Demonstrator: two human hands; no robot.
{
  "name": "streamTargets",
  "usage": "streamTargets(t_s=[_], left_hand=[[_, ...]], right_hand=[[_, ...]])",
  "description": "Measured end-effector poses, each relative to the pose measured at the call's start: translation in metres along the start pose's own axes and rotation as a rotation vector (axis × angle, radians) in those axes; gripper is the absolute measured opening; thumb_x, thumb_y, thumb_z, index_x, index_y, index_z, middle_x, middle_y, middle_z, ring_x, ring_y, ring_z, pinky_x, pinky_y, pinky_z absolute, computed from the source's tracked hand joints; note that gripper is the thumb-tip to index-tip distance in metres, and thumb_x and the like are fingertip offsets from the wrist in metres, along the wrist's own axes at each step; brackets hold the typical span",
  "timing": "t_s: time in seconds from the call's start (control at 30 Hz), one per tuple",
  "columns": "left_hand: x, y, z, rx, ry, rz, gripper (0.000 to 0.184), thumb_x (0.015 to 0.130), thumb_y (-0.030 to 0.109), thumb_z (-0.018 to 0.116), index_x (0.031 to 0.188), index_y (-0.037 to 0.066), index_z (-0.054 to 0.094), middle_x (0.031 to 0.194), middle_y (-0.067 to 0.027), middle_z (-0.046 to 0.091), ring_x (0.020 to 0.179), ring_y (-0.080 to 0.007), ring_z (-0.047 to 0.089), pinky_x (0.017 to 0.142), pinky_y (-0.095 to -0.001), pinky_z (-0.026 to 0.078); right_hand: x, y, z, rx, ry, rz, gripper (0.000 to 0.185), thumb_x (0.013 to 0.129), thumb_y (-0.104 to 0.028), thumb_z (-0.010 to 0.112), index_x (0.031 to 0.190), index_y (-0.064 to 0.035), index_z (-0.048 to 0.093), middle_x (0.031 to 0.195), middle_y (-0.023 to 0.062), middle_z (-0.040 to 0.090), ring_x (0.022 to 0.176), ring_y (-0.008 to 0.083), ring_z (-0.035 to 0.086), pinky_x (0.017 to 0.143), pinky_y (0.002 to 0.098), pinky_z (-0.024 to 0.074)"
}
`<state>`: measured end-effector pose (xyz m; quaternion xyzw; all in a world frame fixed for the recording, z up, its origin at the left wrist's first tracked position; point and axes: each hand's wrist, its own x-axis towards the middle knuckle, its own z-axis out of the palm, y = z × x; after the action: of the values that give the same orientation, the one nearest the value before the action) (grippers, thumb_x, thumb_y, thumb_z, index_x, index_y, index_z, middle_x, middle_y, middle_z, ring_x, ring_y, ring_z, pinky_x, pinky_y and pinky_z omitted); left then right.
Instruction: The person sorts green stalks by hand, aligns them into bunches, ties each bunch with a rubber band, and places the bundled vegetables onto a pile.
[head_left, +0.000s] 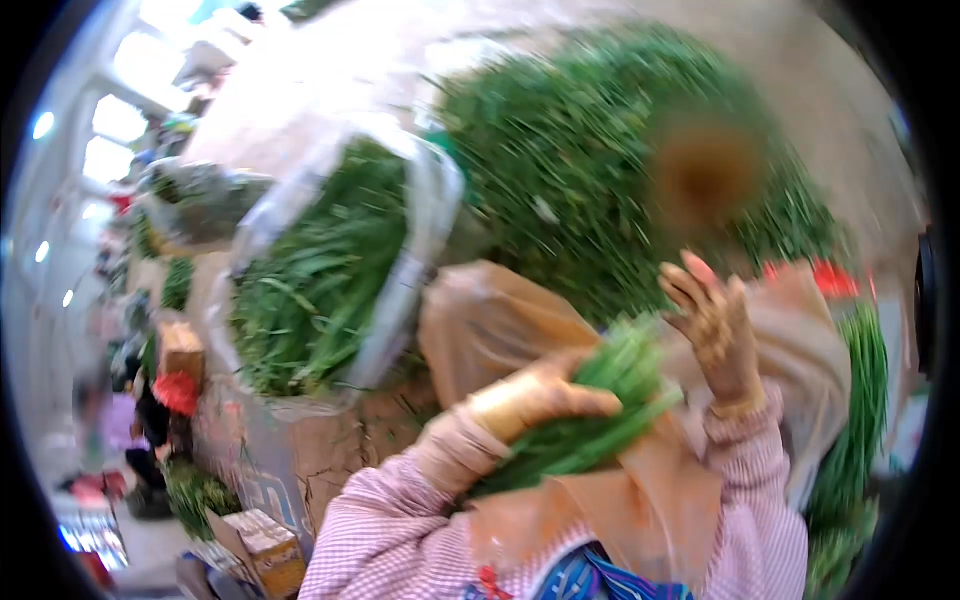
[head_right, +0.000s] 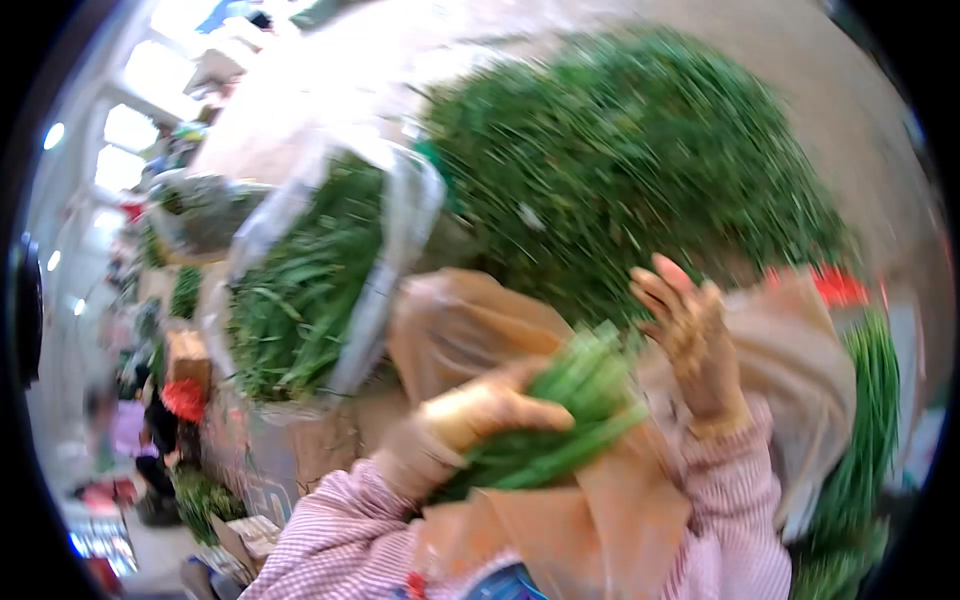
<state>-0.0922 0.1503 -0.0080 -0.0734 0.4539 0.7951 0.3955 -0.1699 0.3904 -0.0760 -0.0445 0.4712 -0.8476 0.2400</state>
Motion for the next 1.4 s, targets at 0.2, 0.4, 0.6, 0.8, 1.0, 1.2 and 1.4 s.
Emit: streamTargets(t_s=[0.2,0.4,0.6,0.8,1.0,1.2,1.4], left_hand=[[0.010,-0.014,-0.014,0.215,-0.075,0.016,0.067,0.082,0.022,0.075,0.135,-0.002,0.043,0.121,-0.0088,0.058,0.112,-0.0157,0.054,0.100,-0.0299,0.041],[-0.002,-0.013,-0.011,0.079,-0.054,0.044,0.070,0.079,0.021,0.076,0.136,-0.001,0.042,0.123,-0.0077,0.057,0.114,-0.0148,0.053,0.101,-0.0302,0.040],[0.000,-0.016,-0.014,0.109,-0.076,0.067,0.072,0.079,0.022,0.075,0.138,0.000,0.040,0.126,-0.0075,0.056,0.116,-0.0156,0.052,0.103,-0.0302,0.039],[-0.016,-0.007,-0.004,-0.118,-0.130,0.157,0.070,0.079,0.024,0.075,0.135,-0.001,0.042,0.129,-0.0099,0.057,0.116,-0.0176,0.054,0.105,-0.0315,0.039],[-0.005,-0.018,-0.012,0.055,-0.044,0.178,0.071,0.078,0.025,0.076,0.136,0.000,0.042,0.125,-0.0089,0.057,0.117,-0.0179,0.053,0.104,-0.0322,0.039],[-0.011,-0.016,-0.025,0.962,0.167,0.154,0.073,0.079,0.051,0.070,0.133,0.009,0.048,0.119,-0.0170,0.061,0.115,-0.0288,0.057,0.096,-0.0355,0.043],[-0.017,0.005,-0.014,1.056,0.226,0.182,0.073,0.081,0.046,0.070,0.136,0.008,0.042,0.123,-0.0191,0.058,0.115,-0.0324,0.056,0.098,-0.0384,0.042]], right_hand=[[-0.006,-0.005,0.052,-0.372,-0.472,0.149,0.073,0.095,-0.060,0.037,0.140,-0.0017,0.042,0.136,0.0126,0.051,0.127,0.0242,0.046,0.110,0.0388,0.0313],[0.003,-0.010,0.012,-0.169,0.057,-0.119,0.065,0.100,-0.054,0.029,0.141,-0.0053,0.042,0.135,0.0121,0.053,0.128,0.0222,0.046,0.108,0.0381,0.0301],[-0.022,0.012,0.056,-0.105,-0.263,-0.078,0.082,0.088,-0.060,0.054,0.146,-0.0070,0.030,0.136,0.0099,0.049,0.126,0.0229,0.046,0.108,0.0388,0.0346],[-0.051,0.002,0.009,0.136,-0.090,-0.107,0.083,0.091,-0.061,0.047,0.150,-0.0114,0.016,0.138,0.0157,0.044,0.125,0.0256,0.046,0.104,0.0407,0.0396],[-0.060,0.019,0.087,0.319,-0.214,0.104,0.088,0.089,-0.020,0.067,0.153,-0.0142,0.007,0.137,0.0110,0.043,0.123,0.0202,0.044,0.106,0.0335,0.0361],[-0.030,0.024,0.119,0.052,-0.116,0.164,0.078,0.089,-0.008,0.066,0.150,-0.0137,0.017,0.136,0.0106,0.045,0.118,0.0158,0.047,0.099,0.0299,0.0418],[-0.012,0.028,0.126,0.040,-0.004,0.042,0.048,0.087,-0.004,0.067,0.131,-0.0037,0.049,0.099,0.0066,0.067,0.096,0.0158,0.062,0.091,0.0299,0.0492]])
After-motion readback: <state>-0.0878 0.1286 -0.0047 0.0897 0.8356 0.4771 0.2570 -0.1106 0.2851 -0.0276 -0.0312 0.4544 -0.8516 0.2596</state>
